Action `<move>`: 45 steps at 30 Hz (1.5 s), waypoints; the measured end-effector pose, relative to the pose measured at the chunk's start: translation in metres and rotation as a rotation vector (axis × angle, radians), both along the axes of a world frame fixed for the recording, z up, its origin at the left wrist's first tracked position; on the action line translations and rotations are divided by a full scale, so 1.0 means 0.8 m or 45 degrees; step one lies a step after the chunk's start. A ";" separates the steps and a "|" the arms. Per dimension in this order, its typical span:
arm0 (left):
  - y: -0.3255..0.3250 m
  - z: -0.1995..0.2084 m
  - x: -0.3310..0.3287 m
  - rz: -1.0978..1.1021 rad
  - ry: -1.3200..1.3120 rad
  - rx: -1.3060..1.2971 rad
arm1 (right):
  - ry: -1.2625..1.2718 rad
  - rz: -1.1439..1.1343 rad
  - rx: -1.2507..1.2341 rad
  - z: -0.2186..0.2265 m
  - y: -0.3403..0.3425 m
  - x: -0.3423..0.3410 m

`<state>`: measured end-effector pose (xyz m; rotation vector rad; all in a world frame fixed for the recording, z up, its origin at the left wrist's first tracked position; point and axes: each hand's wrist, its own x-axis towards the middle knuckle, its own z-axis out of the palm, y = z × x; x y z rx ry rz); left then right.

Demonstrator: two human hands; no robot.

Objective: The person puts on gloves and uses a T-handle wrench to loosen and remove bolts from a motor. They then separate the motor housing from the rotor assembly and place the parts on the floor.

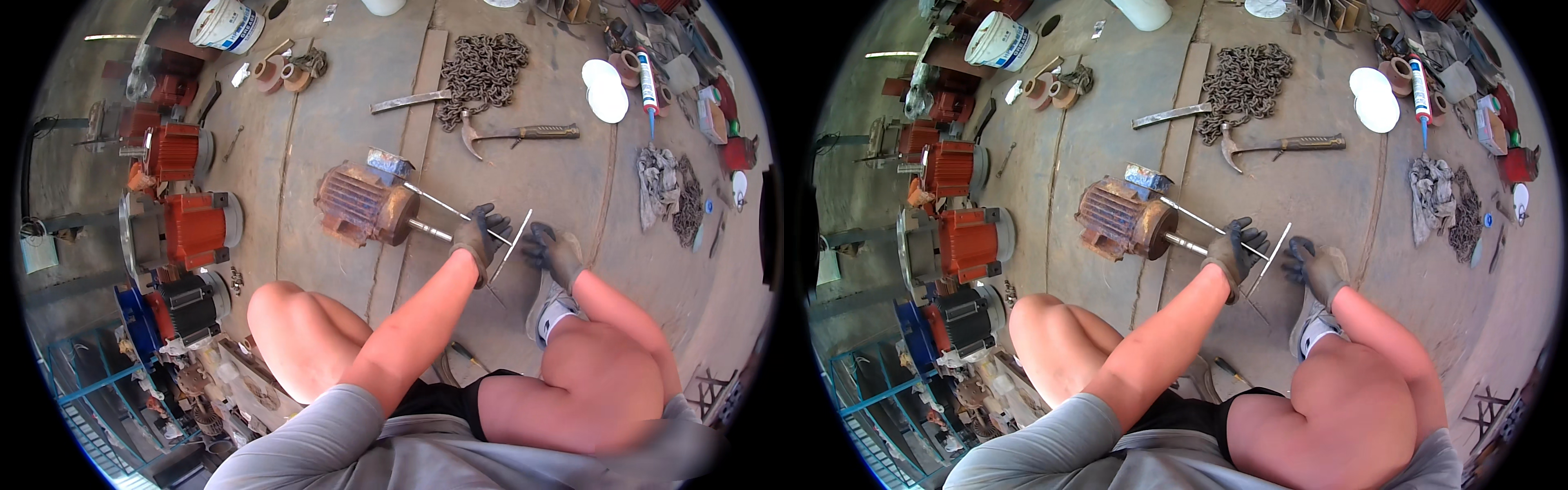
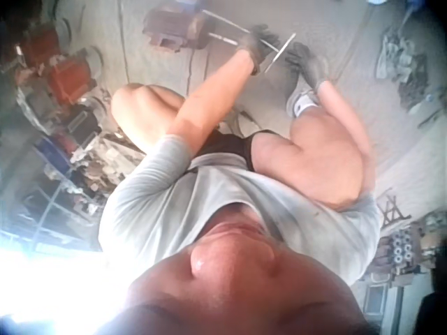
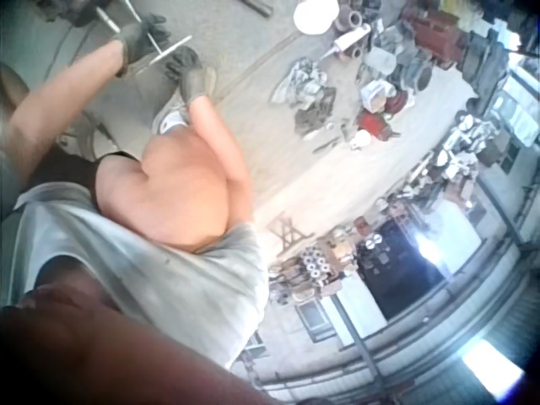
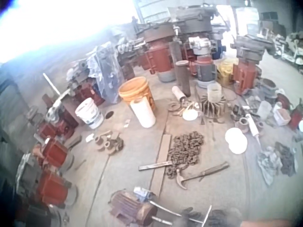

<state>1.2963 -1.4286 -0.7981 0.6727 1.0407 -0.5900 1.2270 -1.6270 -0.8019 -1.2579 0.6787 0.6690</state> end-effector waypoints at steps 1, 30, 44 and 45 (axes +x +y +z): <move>-0.007 -0.004 -0.006 0.013 -0.022 -0.030 | 0.195 -0.036 0.351 0.005 0.003 -0.007; -0.001 -0.034 -0.004 -0.141 -0.083 0.426 | -0.390 0.593 -0.483 -0.010 0.046 -0.001; 0.010 -0.016 0.024 -0.139 0.000 0.334 | 0.373 -0.274 0.476 0.023 -0.001 0.019; 0.002 -0.014 0.022 -0.157 -0.005 0.325 | 0.449 -0.313 0.582 -0.009 -0.017 0.005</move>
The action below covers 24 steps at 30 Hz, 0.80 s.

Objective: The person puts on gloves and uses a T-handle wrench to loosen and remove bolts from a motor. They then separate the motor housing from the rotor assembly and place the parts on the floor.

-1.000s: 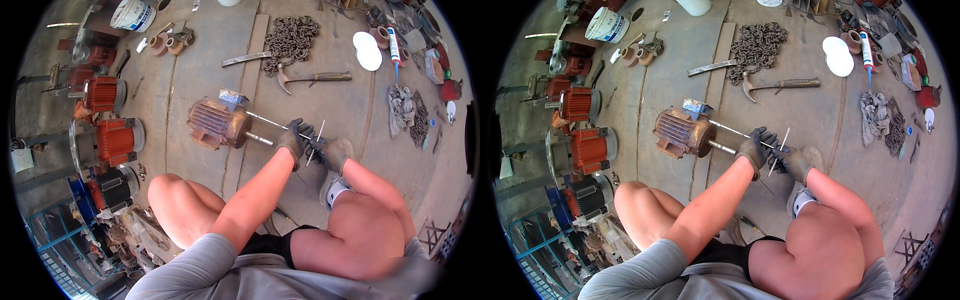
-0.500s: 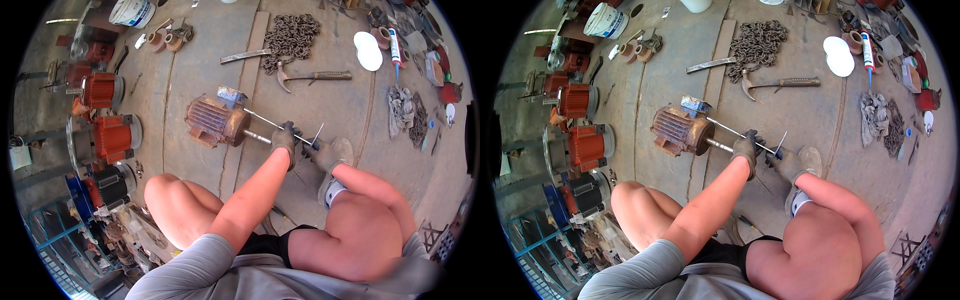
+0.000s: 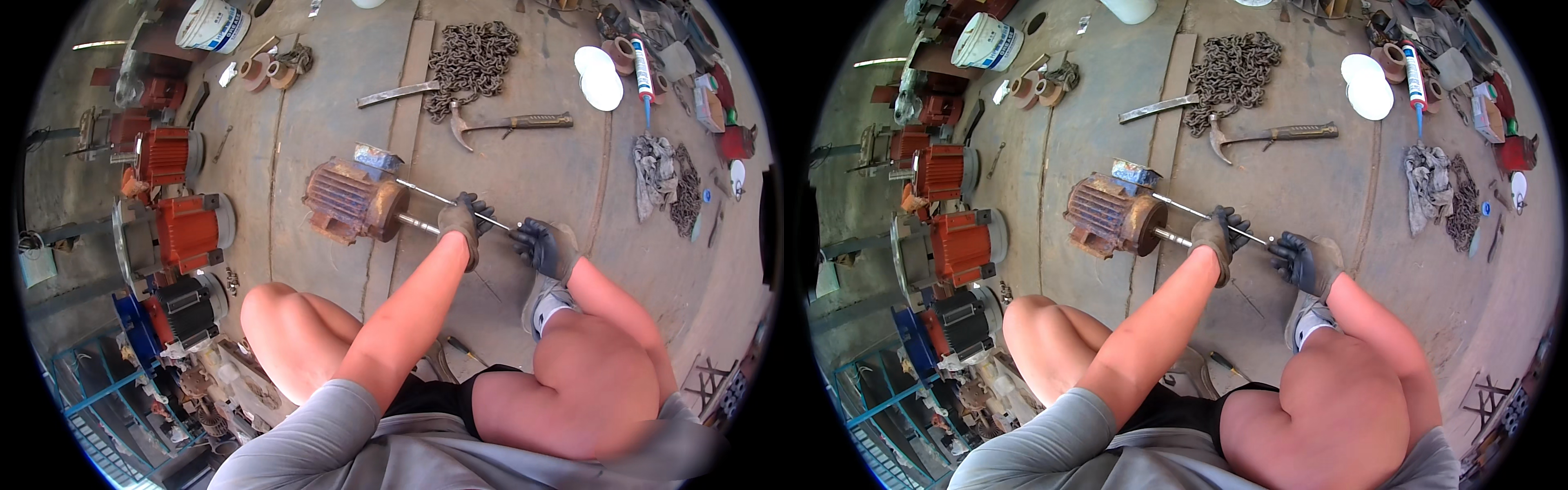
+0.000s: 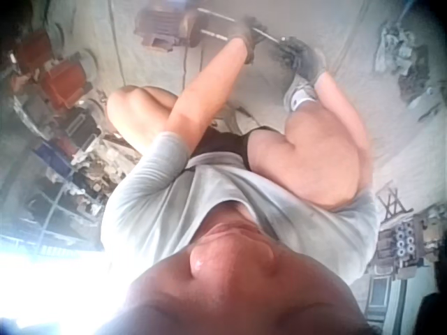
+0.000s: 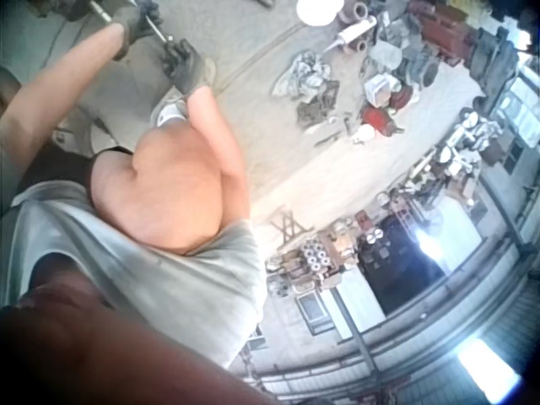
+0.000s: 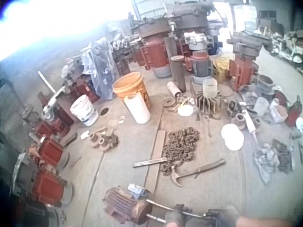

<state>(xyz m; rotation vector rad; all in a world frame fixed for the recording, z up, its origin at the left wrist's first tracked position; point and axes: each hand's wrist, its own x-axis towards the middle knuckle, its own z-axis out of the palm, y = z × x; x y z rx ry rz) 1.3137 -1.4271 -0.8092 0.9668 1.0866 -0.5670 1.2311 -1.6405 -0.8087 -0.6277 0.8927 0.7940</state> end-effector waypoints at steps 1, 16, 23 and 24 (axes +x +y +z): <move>0.000 0.000 -0.002 -0.003 -0.006 0.009 | 0.066 0.106 0.053 -0.006 0.002 0.001; 0.016 -0.013 0.002 0.061 -0.096 -0.120 | -1.891 1.160 -1.874 -0.003 0.028 0.035; 0.019 -0.012 0.001 0.077 -0.070 -0.160 | -0.365 0.244 -0.851 0.040 0.030 0.022; 0.019 -0.011 0.001 0.076 -0.085 -0.177 | -0.119 0.237 -0.551 0.049 0.023 0.023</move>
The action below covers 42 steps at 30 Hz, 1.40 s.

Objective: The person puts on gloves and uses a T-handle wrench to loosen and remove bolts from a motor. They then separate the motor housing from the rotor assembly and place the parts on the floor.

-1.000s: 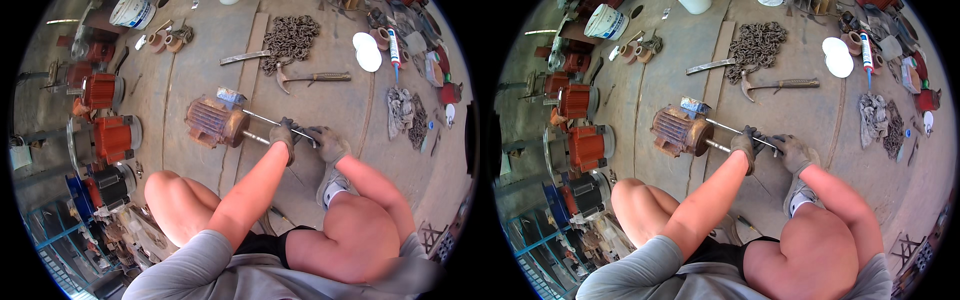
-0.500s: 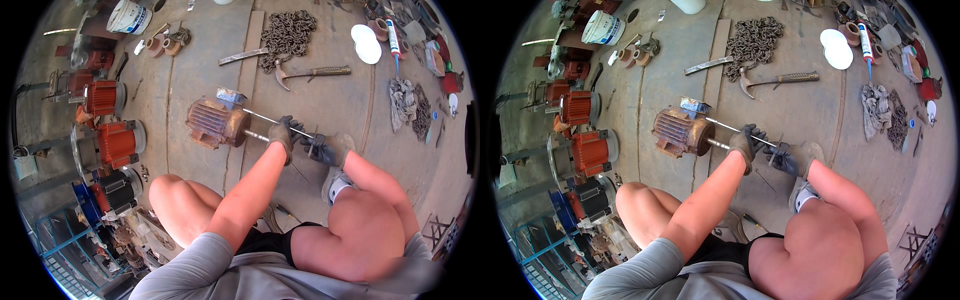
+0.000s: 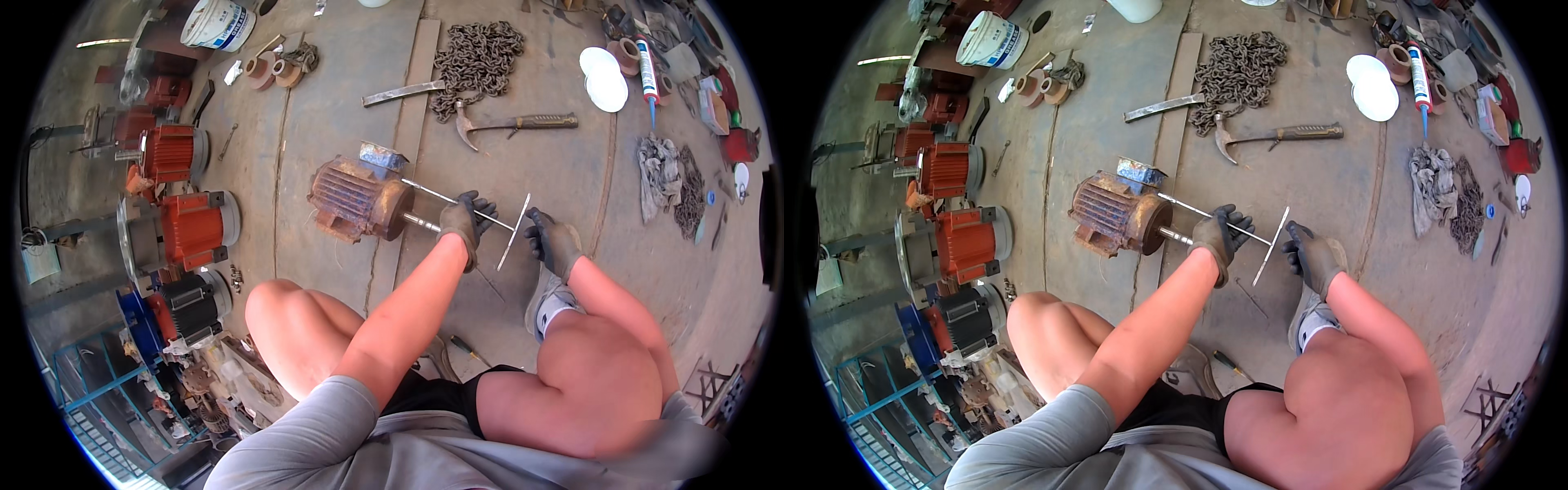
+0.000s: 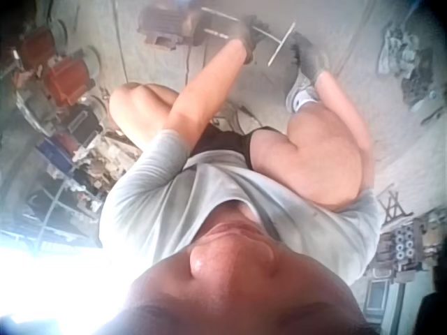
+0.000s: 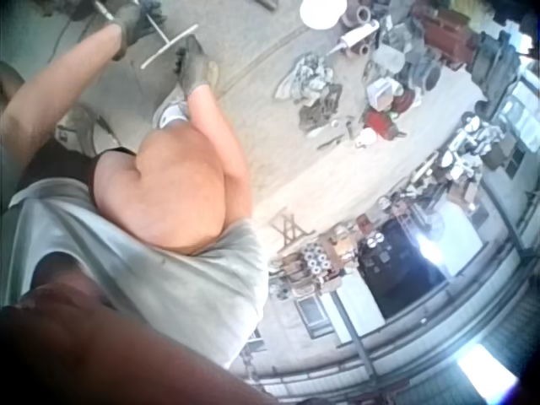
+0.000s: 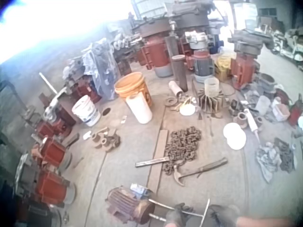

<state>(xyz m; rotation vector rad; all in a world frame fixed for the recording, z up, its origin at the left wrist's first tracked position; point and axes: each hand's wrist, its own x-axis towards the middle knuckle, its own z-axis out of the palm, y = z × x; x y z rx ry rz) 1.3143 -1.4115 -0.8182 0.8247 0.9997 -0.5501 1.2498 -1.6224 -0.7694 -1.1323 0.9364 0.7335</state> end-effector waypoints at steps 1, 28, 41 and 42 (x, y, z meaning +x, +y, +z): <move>0.001 0.000 0.000 0.000 -0.016 -0.015 | -0.097 -0.055 0.201 0.007 -0.004 0.000; -0.003 -0.028 -0.004 0.479 -0.073 -0.248 | -0.053 0.335 0.049 -0.038 -0.023 0.009; -0.002 0.006 0.003 0.367 -0.110 -0.273 | 0.055 0.193 0.191 0.010 0.005 0.008; -0.003 0.006 0.004 0.382 -0.107 -0.281 | 0.216 0.018 0.606 -0.009 -0.004 0.005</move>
